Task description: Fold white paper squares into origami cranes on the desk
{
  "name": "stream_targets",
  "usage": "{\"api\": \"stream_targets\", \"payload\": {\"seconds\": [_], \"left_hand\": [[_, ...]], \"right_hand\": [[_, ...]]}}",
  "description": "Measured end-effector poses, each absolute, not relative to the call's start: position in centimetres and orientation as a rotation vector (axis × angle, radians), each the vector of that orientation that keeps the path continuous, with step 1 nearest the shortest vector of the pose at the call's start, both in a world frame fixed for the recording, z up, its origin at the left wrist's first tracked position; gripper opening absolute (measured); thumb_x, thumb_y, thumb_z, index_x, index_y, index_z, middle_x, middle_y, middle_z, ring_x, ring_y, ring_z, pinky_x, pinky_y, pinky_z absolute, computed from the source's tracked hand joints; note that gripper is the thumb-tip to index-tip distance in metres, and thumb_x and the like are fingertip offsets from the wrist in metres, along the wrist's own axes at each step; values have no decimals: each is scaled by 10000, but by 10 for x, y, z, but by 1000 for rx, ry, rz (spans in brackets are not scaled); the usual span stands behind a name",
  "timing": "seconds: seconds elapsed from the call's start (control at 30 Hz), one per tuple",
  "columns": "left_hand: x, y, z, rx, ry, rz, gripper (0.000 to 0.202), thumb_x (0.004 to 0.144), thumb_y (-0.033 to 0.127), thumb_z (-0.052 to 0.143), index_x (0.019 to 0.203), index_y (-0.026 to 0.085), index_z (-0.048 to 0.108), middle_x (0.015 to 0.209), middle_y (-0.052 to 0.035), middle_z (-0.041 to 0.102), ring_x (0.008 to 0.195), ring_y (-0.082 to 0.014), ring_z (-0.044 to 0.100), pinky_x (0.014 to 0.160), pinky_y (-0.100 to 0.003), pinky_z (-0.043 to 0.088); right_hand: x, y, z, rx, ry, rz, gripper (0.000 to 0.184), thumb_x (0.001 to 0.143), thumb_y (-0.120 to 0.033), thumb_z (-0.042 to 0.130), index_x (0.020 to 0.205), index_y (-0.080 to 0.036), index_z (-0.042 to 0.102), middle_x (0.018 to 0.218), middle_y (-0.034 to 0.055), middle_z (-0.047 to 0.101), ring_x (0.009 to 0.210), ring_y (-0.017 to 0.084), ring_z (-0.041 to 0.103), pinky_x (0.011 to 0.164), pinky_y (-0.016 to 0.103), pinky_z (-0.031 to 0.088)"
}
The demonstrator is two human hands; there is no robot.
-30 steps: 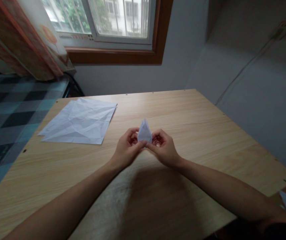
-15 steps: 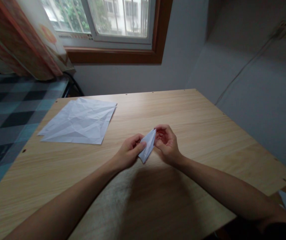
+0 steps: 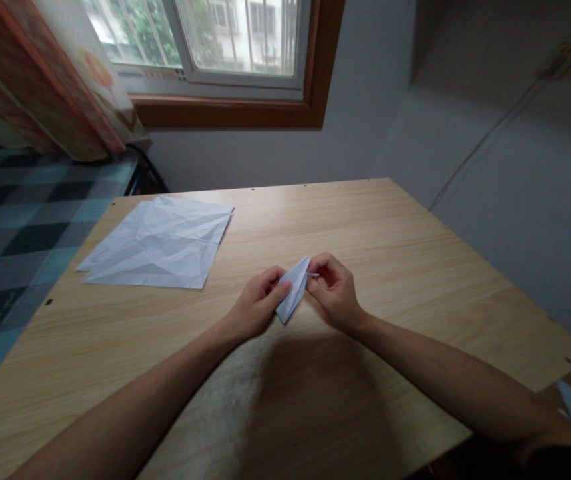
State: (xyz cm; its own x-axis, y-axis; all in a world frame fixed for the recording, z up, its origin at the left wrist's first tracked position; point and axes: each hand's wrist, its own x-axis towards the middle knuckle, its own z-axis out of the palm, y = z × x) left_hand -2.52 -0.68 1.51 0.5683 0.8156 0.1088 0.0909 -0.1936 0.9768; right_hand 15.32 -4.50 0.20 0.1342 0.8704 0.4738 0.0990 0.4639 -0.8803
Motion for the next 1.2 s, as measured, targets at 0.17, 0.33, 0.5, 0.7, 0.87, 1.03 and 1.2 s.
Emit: {"api": "stream_targets", "payload": {"seconds": [0.17,0.33,0.5,0.7,0.87,1.03,1.2], "left_hand": [[-24,-9,15,1688,837,902,302,886,455,585,849,158,625,668,17,550,591,-116,468,537,-230,358],[-23,-13,20,1812,937,940,220,896,369,574,856,163,640,683,13,606,605,-127,523,574,-241,395],[-22,-14,19,1852,957,954,173,888,328,579,883,165,637,714,6,628,624,-131,552,593,-249,422],[-22,-12,16,2108,1172,1426,183,767,206,699,901,186,576,847,-20,604,789,-168,561,680,-281,436],[-21,-21,15,2382,997,1219,177,837,177,632,704,189,515,638,25,524,605,-121,489,589,-251,371],[-21,-22,23,2103,927,1032,145,876,310,607,882,166,624,703,-1,639,597,-122,555,580,-247,416],[-25,-17,26,1919,884,947,321,796,472,668,804,158,605,671,1,614,593,-136,544,549,-248,406]], "right_hand": [[153,-47,4,-963,-1302,801,104,830,-276,668,910,-225,626,839,6,637,766,161,601,717,306,494],[149,-44,4,-975,-1174,920,202,763,-332,763,849,-218,620,768,-10,644,689,138,620,660,276,517],[146,-39,3,-971,-1073,951,272,724,-301,779,916,-231,598,701,-44,628,615,113,605,605,245,520],[147,-42,0,-1027,-1083,735,328,774,-238,731,1090,-234,642,747,-40,658,662,117,626,636,243,520],[144,-50,-1,-1064,-1250,473,94,810,-168,692,880,-229,684,802,-8,687,758,150,645,735,297,520],[139,-56,2,-933,-1310,683,80,826,-185,685,881,-226,643,824,2,665,781,166,657,743,319,545],[141,-56,4,-831,-1361,846,76,804,-194,661,862,-220,620,868,13,642,833,176,641,781,332,541]]}}
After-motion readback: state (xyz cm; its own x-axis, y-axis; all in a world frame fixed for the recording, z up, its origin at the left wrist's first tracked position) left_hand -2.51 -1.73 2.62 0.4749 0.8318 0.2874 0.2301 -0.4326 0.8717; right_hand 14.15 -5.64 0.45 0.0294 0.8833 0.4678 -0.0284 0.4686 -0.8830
